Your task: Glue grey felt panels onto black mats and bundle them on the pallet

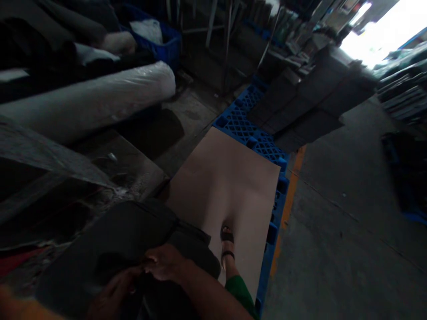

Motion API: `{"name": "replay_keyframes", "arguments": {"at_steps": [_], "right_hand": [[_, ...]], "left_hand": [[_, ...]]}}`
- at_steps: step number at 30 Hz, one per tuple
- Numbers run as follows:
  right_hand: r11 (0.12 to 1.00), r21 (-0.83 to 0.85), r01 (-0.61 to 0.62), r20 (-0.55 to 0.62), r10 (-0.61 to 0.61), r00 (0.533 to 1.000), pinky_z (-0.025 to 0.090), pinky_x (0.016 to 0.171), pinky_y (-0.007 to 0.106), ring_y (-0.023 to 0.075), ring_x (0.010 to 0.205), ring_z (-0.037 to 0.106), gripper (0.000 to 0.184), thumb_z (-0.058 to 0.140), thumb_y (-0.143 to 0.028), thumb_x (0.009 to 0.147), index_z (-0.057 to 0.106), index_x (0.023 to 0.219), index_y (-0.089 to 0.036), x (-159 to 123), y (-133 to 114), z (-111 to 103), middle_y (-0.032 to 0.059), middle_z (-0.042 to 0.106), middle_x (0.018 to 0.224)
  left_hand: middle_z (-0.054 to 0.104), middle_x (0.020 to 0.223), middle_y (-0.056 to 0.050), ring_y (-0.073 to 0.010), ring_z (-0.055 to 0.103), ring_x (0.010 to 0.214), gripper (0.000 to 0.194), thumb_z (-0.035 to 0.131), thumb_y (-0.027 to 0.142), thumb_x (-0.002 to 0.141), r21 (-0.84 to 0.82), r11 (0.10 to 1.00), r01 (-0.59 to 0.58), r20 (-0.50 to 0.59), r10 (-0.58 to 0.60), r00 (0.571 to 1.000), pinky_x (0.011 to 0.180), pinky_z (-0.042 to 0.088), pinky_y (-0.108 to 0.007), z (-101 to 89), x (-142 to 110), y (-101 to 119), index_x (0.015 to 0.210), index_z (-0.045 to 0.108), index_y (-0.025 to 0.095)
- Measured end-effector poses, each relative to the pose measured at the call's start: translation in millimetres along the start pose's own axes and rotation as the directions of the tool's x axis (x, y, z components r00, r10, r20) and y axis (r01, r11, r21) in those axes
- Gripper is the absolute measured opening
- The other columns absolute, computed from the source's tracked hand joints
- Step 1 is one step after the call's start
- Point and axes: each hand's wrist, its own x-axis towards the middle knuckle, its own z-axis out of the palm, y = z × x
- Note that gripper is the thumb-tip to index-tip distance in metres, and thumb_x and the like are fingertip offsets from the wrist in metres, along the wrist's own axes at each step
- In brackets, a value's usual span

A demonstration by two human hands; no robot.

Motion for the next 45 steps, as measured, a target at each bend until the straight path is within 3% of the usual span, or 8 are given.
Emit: {"name": "replay_keyframes", "arguments": {"at_steps": [7, 11, 14, 18, 23, 28, 34, 45], "right_hand": [[0.976, -0.033, 0.217, -0.019, -0.218, 0.976, 0.048, 0.092, 0.032, 0.0218, 0.101, 0.063, 0.012, 0.061, -0.017, 0.081, 0.068, 0.09, -0.018, -12, -2, 9, 0.0078, 0.07, 0.105], [0.954, 0.171, 0.246, -0.077, -0.236, 0.969, 0.048, 0.09, 0.03, 0.0189, 0.093, 0.062, 0.008, 0.06, -0.02, 0.084, 0.067, 0.084, -0.017, -17, 3, 6, 0.0045, 0.07, 0.097], [0.923, 0.346, 0.166, -0.093, -0.142, 0.985, 0.048, 0.072, 0.026, 0.0152, 0.075, 0.059, 0.025, 0.055, -0.035, 0.093, 0.067, 0.085, -0.015, -22, 11, 1, 0.0033, 0.066, 0.082], [0.841, 0.528, 0.123, -0.018, -0.133, 0.991, 0.046, 0.064, 0.024, 0.0121, 0.067, 0.057, 0.035, 0.064, -0.049, 0.088, 0.071, 0.092, -0.015, -22, 20, -6, 0.003, 0.065, 0.081], [0.773, 0.617, 0.146, -0.004, -0.183, 0.983, 0.048, 0.065, 0.026, 0.0135, 0.068, 0.059, 0.037, 0.074, -0.052, 0.078, 0.072, 0.087, -0.016, -19, 25, -10, 0.0045, 0.066, 0.082], [0.768, 0.615, 0.18, -0.055, -0.186, 0.981, 0.049, 0.081, 0.03, 0.0177, 0.087, 0.064, 0.028, 0.077, -0.043, 0.077, 0.075, 0.087, -0.017, -21, 24, -12, 0.0066, 0.07, 0.091], [0.792, 0.571, 0.215, -0.145, -0.161, 0.976, 0.048, 0.074, 0.027, 0.0153, 0.079, 0.063, 0.017, 0.069, -0.033, 0.079, 0.071, 0.083, -0.016, -22, 18, -4, 0.0049, 0.069, 0.086], [0.922, 0.194, 0.334, -0.404, -0.236, 0.884, 0.045, 0.076, 0.026, 0.0146, 0.079, 0.061, 0.009, 0.053, -0.017, 0.083, 0.062, 0.085, -0.019, -34, 3, 6, 0.0036, 0.067, 0.086]], "left_hand": [[0.063, 0.11, -0.012, -0.0314, 0.059, 0.109, 0.053, 0.055, 0.07, 0.079, 0.141, 0.986, -0.085, -0.185, 0.11, 0.977, 0.098, 0.048, -0.047, 34.7, -9, 39, 0.065, 0.068, 0.021], [0.068, 0.098, -0.009, -0.0277, 0.062, 0.101, 0.042, 0.045, 0.055, 0.09, 0.211, 0.959, -0.19, 0.039, 0.185, 0.982, 0.096, 0.046, -0.046, 38.6, -1, 64, 0.082, 0.069, 0.021], [0.069, 0.094, -0.007, -0.0232, 0.066, 0.09, 0.037, 0.038, 0.045, 0.096, 0.257, 0.96, -0.115, 0.101, 0.091, 0.991, 0.085, 0.049, -0.038, 17.1, 10, 63, 0.102, 0.066, 0.021], [0.068, 0.075, -0.003, -0.0165, 0.061, 0.055, 0.02, 0.048, 0.028, 0.088, 0.271, 0.963, -0.018, 0.255, -0.054, 0.965, 0.055, 0.046, -0.027, -12.8, 25, 42, 0.089, 0.066, 0.019], [0.07, 0.087, -0.001, -0.0155, 0.066, 0.081, 0.023, 0.06, 0.015, 0.071, 0.145, 0.983, -0.116, 0.369, 0.055, 0.928, 0.071, 0.049, -0.023, -2.6, 25, 21, 0.092, 0.068, 0.019], [0.067, 0.08, 0.0, -0.0141, 0.063, 0.077, 0.01, 0.058, 0.02, 0.077, 0.093, 0.985, -0.142, 0.278, 0.111, 0.954, 0.07, 0.045, -0.023, 12.5, 17, 11, 0.084, 0.066, 0.019], [0.063, 0.078, 0.001, -0.0131, 0.061, 0.075, 0.012, 0.055, 0.021, 0.077, 0.042, 0.986, -0.161, 0.268, 0.144, 0.952, 0.069, 0.046, -0.023, 10.0, 19, 7, 0.085, 0.063, 0.02], [0.061, 0.076, 0.002, -0.0122, 0.058, 0.069, 0.02, 0.059, 0.022, 0.074, -0.011, 0.992, -0.123, 0.247, 0.122, 0.961, 0.064, 0.045, -0.022, 15.4, 24, 4, 0.094, 0.057, 0.02]]}}
